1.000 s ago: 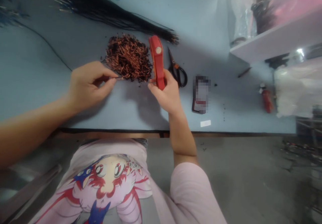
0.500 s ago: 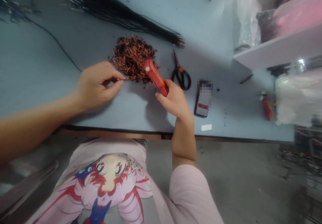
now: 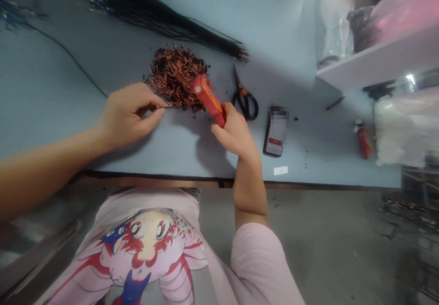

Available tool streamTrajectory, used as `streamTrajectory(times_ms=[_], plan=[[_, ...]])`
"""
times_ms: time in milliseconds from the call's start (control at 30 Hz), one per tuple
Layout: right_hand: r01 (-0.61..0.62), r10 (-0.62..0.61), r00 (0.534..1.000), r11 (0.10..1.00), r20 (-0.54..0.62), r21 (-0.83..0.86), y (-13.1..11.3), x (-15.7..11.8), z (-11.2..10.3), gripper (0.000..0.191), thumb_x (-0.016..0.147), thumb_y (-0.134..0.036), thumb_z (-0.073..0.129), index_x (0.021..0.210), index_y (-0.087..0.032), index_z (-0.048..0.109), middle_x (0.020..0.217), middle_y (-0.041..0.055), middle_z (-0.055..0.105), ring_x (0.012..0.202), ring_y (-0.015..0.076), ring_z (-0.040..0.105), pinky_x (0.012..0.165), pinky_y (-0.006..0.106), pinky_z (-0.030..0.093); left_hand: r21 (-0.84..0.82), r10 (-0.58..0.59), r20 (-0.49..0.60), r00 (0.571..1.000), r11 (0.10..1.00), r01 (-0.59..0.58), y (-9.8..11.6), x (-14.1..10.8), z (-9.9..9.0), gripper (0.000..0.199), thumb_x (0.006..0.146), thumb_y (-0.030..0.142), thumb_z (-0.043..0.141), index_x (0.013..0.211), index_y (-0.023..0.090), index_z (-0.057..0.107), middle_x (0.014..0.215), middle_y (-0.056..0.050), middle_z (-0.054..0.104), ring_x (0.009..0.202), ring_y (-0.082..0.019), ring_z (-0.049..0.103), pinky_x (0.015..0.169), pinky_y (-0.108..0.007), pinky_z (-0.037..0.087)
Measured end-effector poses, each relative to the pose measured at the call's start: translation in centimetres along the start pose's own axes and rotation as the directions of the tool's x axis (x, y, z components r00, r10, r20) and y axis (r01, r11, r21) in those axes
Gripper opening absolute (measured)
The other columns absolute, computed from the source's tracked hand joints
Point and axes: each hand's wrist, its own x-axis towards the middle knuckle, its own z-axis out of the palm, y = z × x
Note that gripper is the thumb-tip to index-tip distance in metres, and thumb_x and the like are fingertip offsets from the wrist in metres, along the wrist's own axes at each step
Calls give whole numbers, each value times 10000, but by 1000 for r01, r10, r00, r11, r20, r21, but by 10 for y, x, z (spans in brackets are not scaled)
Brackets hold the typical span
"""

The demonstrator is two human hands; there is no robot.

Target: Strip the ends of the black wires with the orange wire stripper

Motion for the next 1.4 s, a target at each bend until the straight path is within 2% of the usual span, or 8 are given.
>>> streamTrajectory(times_ms=[133,300,433,567,733,1033,1200,1400], plan=[[135,-138,987,990,84,37,-1,-2,-2,526,729,-302,613,1230,-142,603,1131,128,709,1002,322,657,917,506,513,18,-21,31,999,1000,20,3,0,-2,91,906,201,567,851,234,631,771,-13,638,732,-168,588,622,-332,416],[63,-65,998,994,26,90,0,-8,-12,365,750,-257,579,1100,-172,630,1085,105,732,982,293,675,900,464,522,-8,-37,51,998,999,37,4,1,-4,112,900,162,564,865,238,639,772,-23,630,738,-178,605,638,-351,411],[19,-12,992,998,126,-55,0,-7,-12,320,721,-237,596,1033,-172,625,951,96,732,863,289,667,809,450,518,-29,1,22,1000,1000,0,2,0,-2,116,884,136,579,856,235,635,751,-16,617,708,-173,594,617,-347,399],[121,-129,988,988,88,94,-3,-10,-7,359,738,-225,617,1095,-185,625,1007,81,710,908,274,657,834,448,526,-40,45,-41,998,998,-46,1,1,1,98,857,118,617,842,212,642,739,-3,614,668,-144,553,591,-316,388],[48,-138,986,782,97,622,-4,-16,1,324,855,-388,707,1119,-216,630,1130,79,685,979,238,686,803,382,576,-151,-80,-158,984,987,56,4,2,0,85,866,142,649,813,206,630,756,15,631,637,-110,534,575,-282,419],[-411,-174,846,390,504,824,-21,-21,17,400,786,-373,831,1066,-133,677,942,71,709,790,215,740,707,361,625,-267,-204,-204,957,953,146,7,3,-3,53,942,227,648,891,236,655,819,10,677,674,-120,580,615,-300,485],[-429,-242,824,325,512,843,-18,-20,16,396,790,-387,822,1040,-113,683,896,82,715,750,223,737,685,384,629,-304,-217,-180,959,940,156,5,2,-1,55,931,248,666,878,237,674,788,9,663,652,-121,566,583,-302,461],[-409,-268,826,321,496,854,-17,-22,19,375,820,-389,804,1046,-116,683,899,77,714,750,214,733,686,384,632,-324,-101,-232,968,946,21,1,1,4,55,905,192,697,877,233,675,766,23,650,605,-97,516,542,-285,395]])
